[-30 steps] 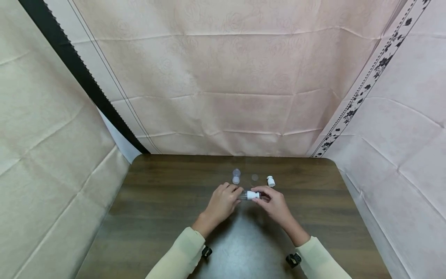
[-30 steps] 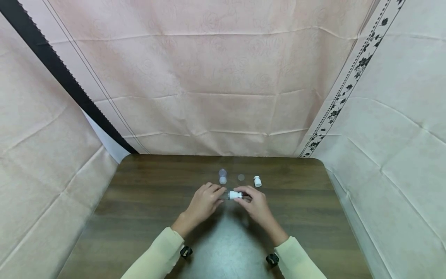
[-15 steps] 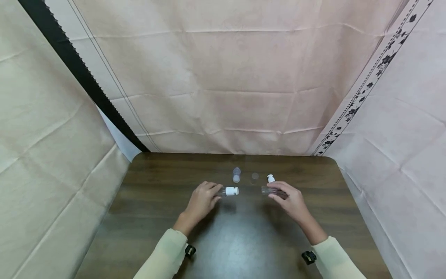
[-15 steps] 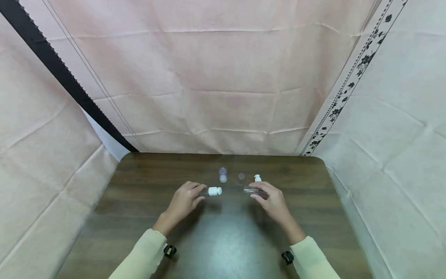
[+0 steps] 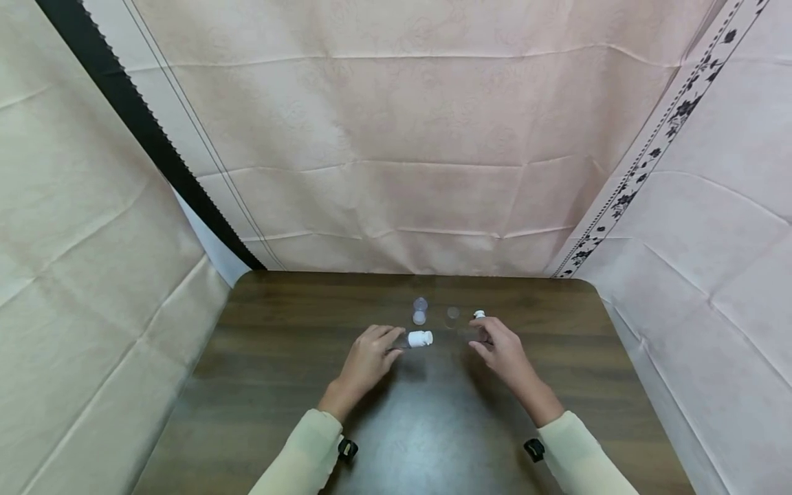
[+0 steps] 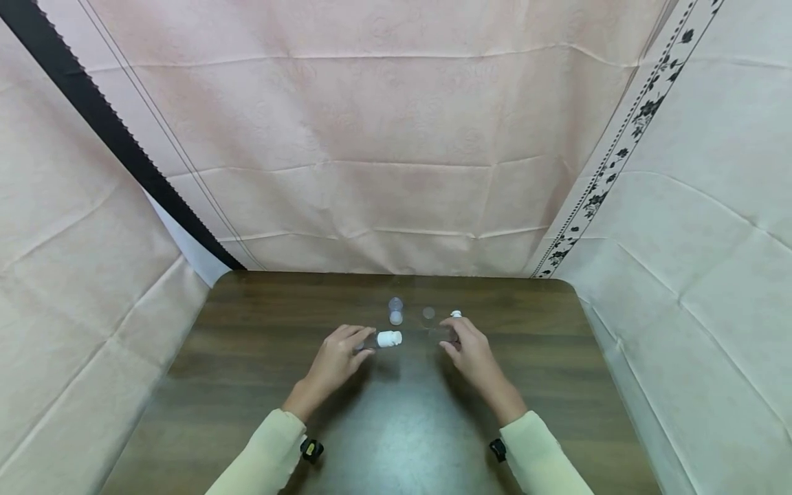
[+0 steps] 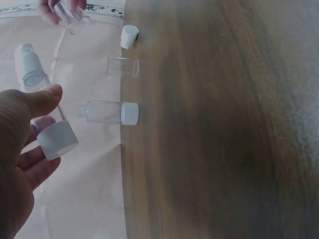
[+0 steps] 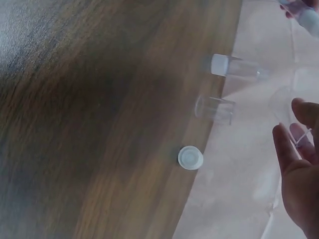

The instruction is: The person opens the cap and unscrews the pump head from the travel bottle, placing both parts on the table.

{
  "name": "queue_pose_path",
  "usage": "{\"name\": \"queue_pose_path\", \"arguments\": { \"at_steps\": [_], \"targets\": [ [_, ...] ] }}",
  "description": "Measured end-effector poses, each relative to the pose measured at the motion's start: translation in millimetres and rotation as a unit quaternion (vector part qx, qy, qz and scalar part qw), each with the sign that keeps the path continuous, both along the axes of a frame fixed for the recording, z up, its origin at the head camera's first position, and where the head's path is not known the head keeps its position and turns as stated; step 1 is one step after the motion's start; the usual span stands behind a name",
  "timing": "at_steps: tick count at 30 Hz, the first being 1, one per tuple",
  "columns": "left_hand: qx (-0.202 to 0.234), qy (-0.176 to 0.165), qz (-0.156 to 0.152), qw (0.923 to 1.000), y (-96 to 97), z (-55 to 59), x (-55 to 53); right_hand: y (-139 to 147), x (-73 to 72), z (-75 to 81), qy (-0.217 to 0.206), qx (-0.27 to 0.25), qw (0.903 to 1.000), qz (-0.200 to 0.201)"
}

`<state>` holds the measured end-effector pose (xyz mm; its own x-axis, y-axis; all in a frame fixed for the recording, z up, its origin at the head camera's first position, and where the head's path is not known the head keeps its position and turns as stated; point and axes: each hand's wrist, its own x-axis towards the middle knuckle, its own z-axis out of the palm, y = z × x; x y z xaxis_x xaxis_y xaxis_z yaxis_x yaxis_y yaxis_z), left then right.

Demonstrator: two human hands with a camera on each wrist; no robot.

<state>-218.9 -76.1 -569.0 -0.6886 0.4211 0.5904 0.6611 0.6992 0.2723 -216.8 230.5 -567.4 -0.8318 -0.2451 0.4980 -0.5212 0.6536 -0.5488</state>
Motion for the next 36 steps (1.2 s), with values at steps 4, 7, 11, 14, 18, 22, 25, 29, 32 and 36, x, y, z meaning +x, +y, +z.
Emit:
{"name": "queue_pose_path", "arguments": {
  "at_steps": [4, 7, 11, 14, 18, 22, 25, 29, 32, 36],
  "targets": [
    [0.003, -0.003, 0.003, 1.0, 0.7, -1.8, -1.4, -6, -6.5, -5.9, 0.017, 0.031, 0.9993, 0.011],
    [0.009, -0.005, 0.004, 0.9999, 1.4, -2.4, -2.3, -9, -10.7, -9.2, 0.019, 0.064, 0.9976, 0.019],
    [0.02, -0.013, 0.006, 0.9997, 2.2, -2.3, -3.3, -13, -15.0, -14.5, 0.016, 0.112, 0.9934, 0.021],
    [0.027, -0.022, 0.006, 0.9994, 2.7, -2.3, -4.0, -16, -17.9, -18.4, 0.005, 0.131, 0.9912, 0.02],
    [0.031, -0.029, 0.005, 0.9991, 3.3, -2.9, -4.3, -19, -22.5, -24.6, -0.022, 0.145, 0.989, 0.017],
    [0.035, -0.031, 0.005, 0.9989, 4.1, -3.6, -4.0, -22, -26.5, -31.2, -0.033, 0.155, 0.9872, 0.016],
    [0.036, -0.033, 0.004, 0.9988, 4.4, -4.4, -3.8, -25, -27.3, -35.5, -0.034, 0.152, 0.9877, 0.018],
    [0.039, -0.033, 0.0, 0.9987, 4.9, -6.5, -4.8, -27, -27.6, -41.9, -0.037, 0.145, 0.9886, 0.019],
    [0.04, -0.035, -0.005, 0.9986, 5.2, -7.8, -5.5, -28, -28.4, -46.6, -0.041, 0.144, 0.9886, 0.016],
    [0.033, -0.038, -0.003, 0.9987, 6.0, -8.6, -5.5, -28, -29.7, -53.0, -0.054, 0.149, 0.9872, 0.009]
  ]
}}
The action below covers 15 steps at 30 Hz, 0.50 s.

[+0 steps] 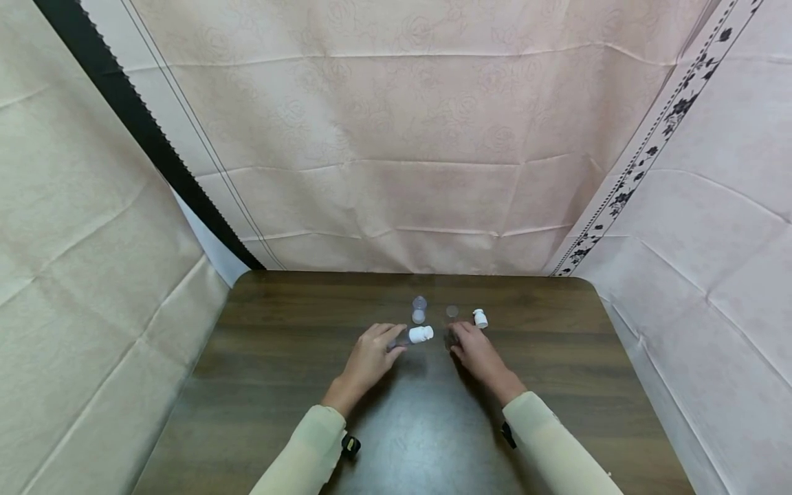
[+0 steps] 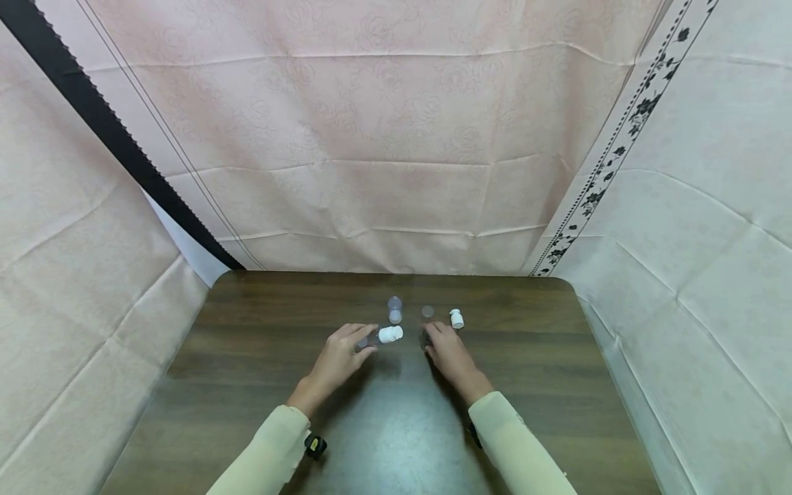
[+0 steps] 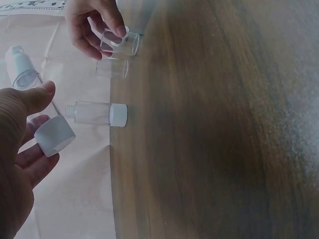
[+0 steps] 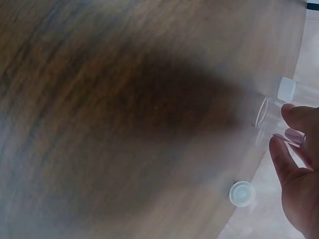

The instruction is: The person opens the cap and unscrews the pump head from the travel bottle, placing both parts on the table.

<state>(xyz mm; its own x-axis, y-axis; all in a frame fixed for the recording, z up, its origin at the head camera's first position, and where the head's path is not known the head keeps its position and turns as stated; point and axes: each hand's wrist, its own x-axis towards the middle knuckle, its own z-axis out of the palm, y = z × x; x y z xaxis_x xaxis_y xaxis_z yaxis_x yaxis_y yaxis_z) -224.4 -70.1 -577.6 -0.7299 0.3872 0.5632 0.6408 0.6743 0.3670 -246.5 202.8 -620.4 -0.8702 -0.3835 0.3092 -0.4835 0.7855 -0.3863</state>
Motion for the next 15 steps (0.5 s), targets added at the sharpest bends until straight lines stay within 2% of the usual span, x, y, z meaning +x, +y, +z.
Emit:
{"name": "queue_pose_path", "arguments": {
  "at_steps": [7, 15],
  "targets": [
    [-0.017, -0.002, 0.003, 0.9999, 1.8, -1.8, 0.7, -0.7, -0.1, -4.8, -0.026, -0.005, 0.9995, -0.015],
    [-0.029, -0.007, 0.001, 0.9996, 3.2, -2.3, 0.5, 6.3, 5.7, 4.3, -0.06, -0.038, 0.9965, -0.044]
  ]
}}
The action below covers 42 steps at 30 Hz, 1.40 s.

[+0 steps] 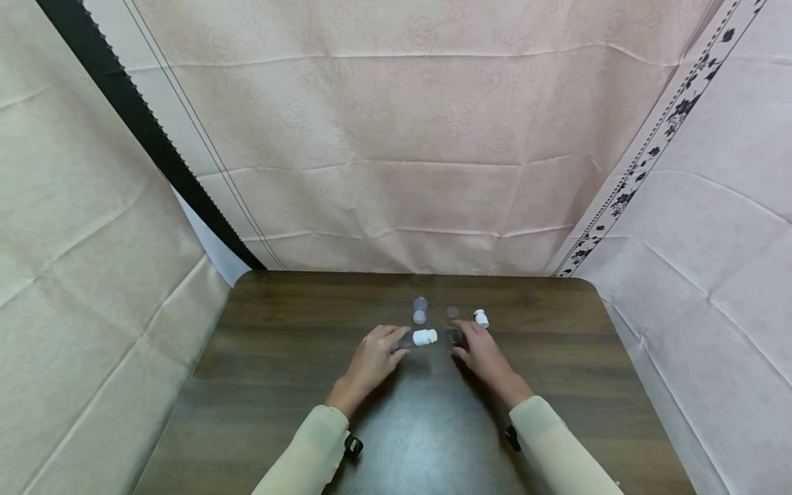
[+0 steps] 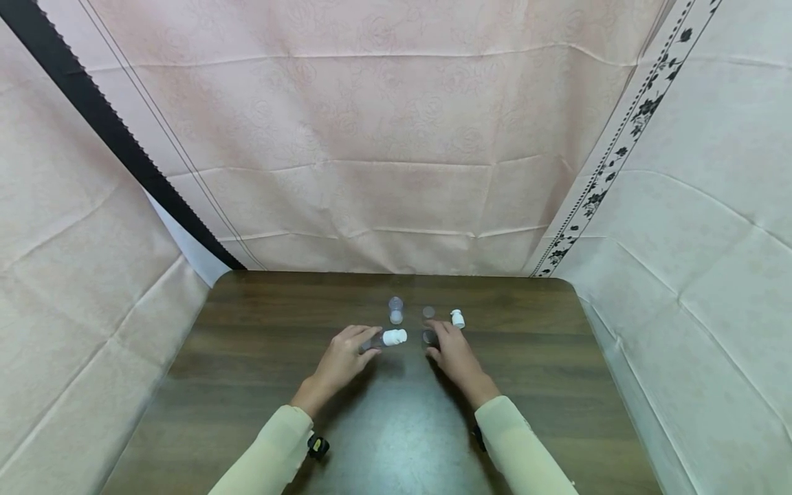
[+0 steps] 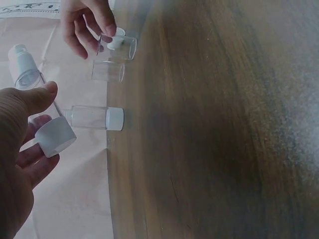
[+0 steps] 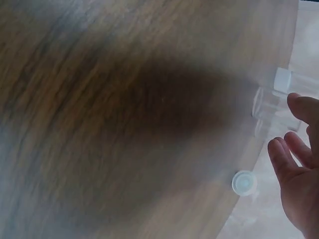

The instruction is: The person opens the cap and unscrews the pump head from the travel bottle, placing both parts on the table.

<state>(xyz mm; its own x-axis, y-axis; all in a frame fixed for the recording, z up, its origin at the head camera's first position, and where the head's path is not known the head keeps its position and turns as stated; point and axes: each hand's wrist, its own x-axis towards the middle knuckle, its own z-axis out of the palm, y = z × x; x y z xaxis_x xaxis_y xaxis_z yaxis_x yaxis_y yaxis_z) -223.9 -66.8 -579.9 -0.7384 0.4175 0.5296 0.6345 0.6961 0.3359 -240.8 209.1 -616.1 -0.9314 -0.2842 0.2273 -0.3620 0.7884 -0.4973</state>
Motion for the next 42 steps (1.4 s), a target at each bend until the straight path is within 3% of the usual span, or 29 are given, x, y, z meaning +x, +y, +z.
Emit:
{"name": "queue_pose_path", "arguments": {
  "at_steps": [4, 12, 15, 20, 24, 29, 33, 42],
  "targets": [
    [-0.016, 0.001, 0.002, 0.9999, 1.7, 0.9, 0.3, 6, 3.8, 7.6, 0.007, -0.011, 0.9999, -0.002],
    [-0.042, 0.026, -0.001, 0.9988, 7.0, 5.0, 1.1, 11, 15.3, 21.1, 0.071, -0.045, 0.9965, -0.003],
    [-0.053, 0.038, -0.001, 0.9979, 10.1, 7.3, 0.7, 11, 22.3, 27.8, 0.072, -0.06, 0.9956, -0.005],
    [-0.087, 0.05, 0.004, 0.995, 16.3, 11.7, 0.7, 7, 32.8, 38.1, 0.028, -0.097, 0.9949, -0.007],
    [-0.109, 0.061, 0.0, 0.9922, 22.0, 15.2, 0.9, 4, 37.7, 43.1, -0.021, -0.157, 0.9873, -0.006],
    [-0.119, 0.073, -0.007, 0.9901, 30.0, 17.3, 1.2, 0, 40.7, 47.8, -0.084, -0.256, 0.9631, 0.002],
    [-0.132, 0.074, -0.009, 0.9885, 36.7, 19.6, 2.0, -4, 40.7, 50.8, -0.118, -0.3, 0.9465, -0.002],
    [-0.141, 0.091, -0.016, 0.9856, 49.1, 22.4, 6.6, -9, 39.5, 46.0, -0.119, -0.298, 0.947, -0.021]
  ]
}}
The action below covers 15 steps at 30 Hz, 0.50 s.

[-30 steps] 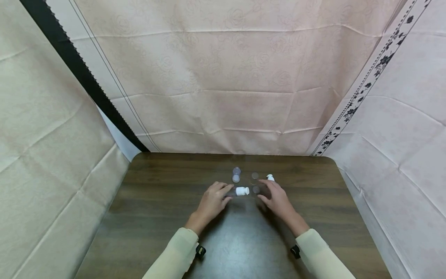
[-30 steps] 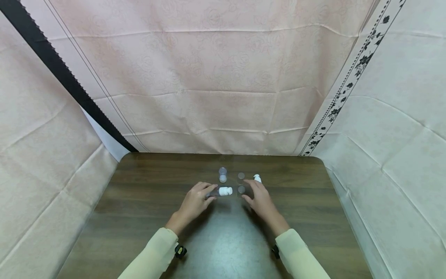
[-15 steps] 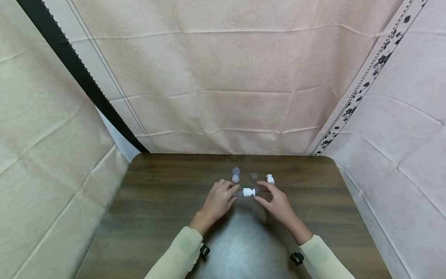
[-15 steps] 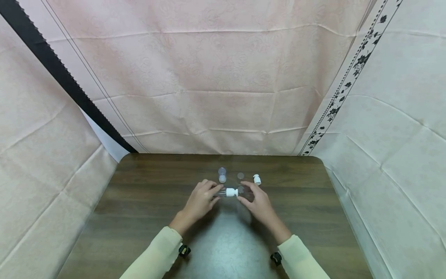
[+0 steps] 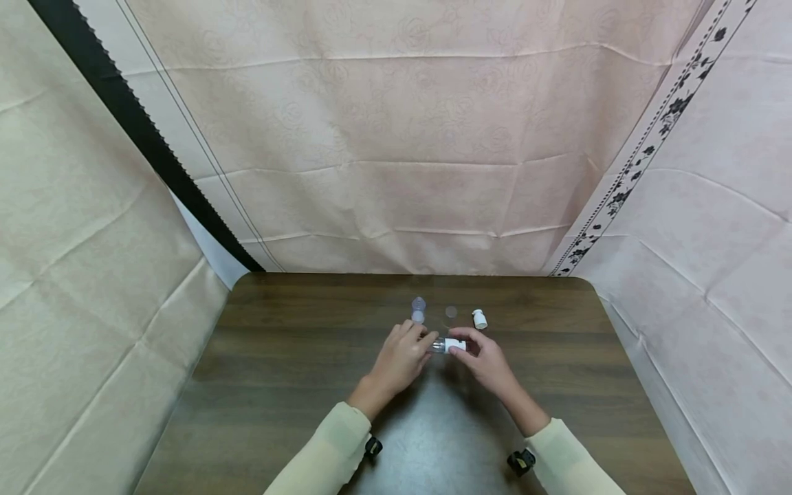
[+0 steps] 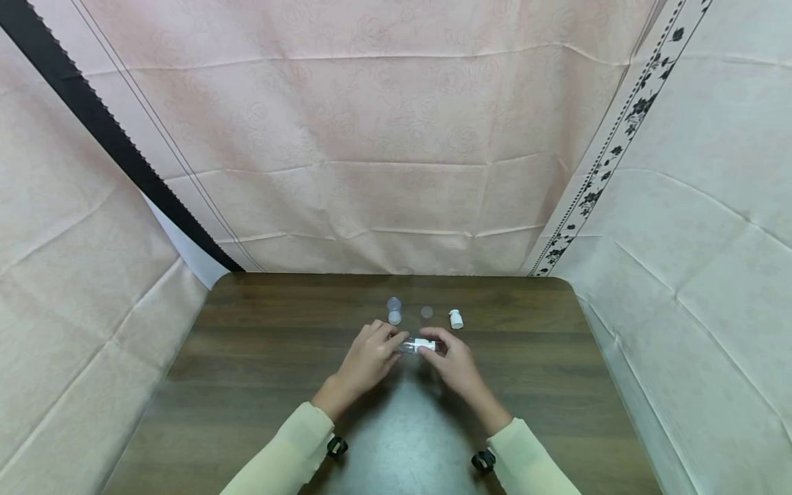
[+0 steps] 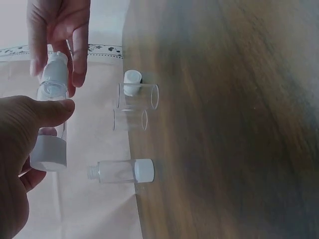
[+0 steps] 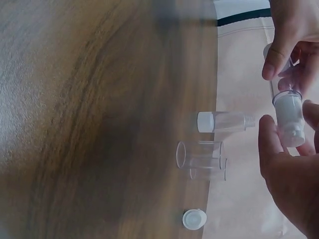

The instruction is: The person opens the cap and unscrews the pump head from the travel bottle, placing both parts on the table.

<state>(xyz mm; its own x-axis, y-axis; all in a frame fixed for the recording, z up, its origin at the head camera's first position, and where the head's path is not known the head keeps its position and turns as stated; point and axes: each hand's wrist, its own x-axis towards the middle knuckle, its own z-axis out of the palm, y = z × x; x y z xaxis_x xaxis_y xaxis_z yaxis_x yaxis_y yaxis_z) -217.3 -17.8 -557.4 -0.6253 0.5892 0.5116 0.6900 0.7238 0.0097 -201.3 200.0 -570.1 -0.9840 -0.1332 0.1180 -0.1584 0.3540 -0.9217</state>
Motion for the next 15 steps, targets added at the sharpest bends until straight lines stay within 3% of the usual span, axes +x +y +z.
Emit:
{"name": "queue_pose_path", "arguments": {
  "at_steps": [4, 15],
  "targets": [
    [0.004, -0.001, 0.0, 1.0, 2.9, -0.9, 1.5, -0.5, 1.4, -2.1, 0.002, 0.0, 1.0, -0.008],
    [0.007, -0.007, 0.004, 0.9999, 5.1, -4.5, 3.1, 0.6, 5.3, -1.7, 0.069, -0.017, 0.9974, -0.009]
  ]
}}
